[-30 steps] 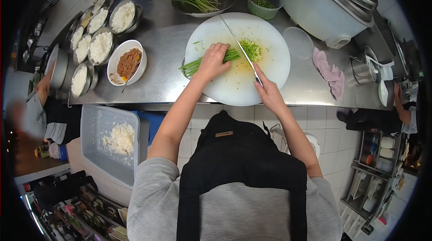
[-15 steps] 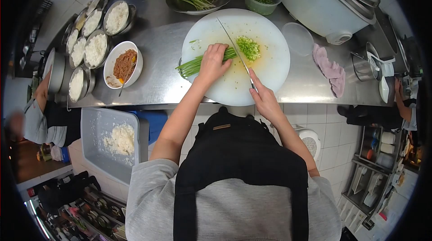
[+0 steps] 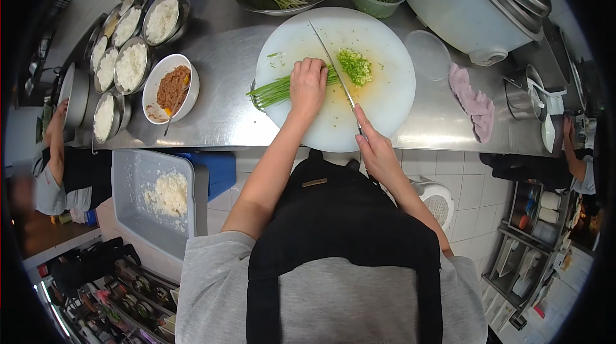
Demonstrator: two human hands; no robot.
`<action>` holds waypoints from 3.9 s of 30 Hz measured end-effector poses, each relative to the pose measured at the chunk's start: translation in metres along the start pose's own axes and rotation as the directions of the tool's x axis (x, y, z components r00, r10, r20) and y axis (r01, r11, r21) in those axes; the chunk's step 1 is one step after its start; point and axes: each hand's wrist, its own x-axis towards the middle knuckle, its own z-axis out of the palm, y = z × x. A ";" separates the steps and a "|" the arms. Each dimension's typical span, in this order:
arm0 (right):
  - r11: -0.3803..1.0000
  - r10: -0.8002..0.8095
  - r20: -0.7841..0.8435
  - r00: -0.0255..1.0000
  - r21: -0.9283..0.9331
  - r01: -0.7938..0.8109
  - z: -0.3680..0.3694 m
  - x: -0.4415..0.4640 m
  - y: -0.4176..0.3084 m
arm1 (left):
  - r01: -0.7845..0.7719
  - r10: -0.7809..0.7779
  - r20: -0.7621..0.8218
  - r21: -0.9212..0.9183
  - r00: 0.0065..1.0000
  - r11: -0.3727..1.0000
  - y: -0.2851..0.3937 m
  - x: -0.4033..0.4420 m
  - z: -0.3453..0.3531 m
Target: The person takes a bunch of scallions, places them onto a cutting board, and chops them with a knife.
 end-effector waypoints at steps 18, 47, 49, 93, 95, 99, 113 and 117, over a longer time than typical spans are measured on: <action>0.983 0.175 0.070 0.982 0.036 -0.178 0.009 0.028 0.002 | -0.021 0.022 0.012 -0.084 1.000 0.996 -0.002 -0.002 -0.001; 0.986 0.158 0.101 0.982 -0.069 -0.152 -0.001 0.016 -0.023 | 0.004 -0.004 0.043 0.002 0.999 1.000 -0.005 0.000 0.004; 0.995 0.061 0.063 0.996 -0.086 -0.056 0.006 0.004 -0.012 | 0.013 -0.013 0.039 -0.011 0.999 1.000 -0.004 0.001 0.003; 0.926 0.373 0.169 0.912 0.001 -0.379 -0.013 0.018 -0.008 | -0.234 0.256 0.196 -0.130 0.947 0.964 -0.011 0.005 -0.010; 0.932 0.357 0.183 0.916 -0.003 -0.362 -0.011 0.019 -0.007 | -0.168 0.181 0.197 -0.083 0.963 0.982 -0.008 0.004 -0.011; 0.934 0.353 0.157 0.922 0.000 -0.358 -0.015 0.016 -0.015 | -0.107 0.127 0.171 -0.122 0.977 0.987 0.001 0.003 -0.018; 0.980 0.168 0.084 0.982 -0.125 -0.156 0.000 0.001 -0.006 | -0.030 0.028 -0.015 -0.131 0.999 0.991 -0.001 0.000 0.002; 0.967 0.240 0.122 0.963 -0.113 -0.227 0.002 0.002 -0.014 | -0.027 0.026 -0.006 -0.139 1.000 0.990 -0.001 0.001 0.002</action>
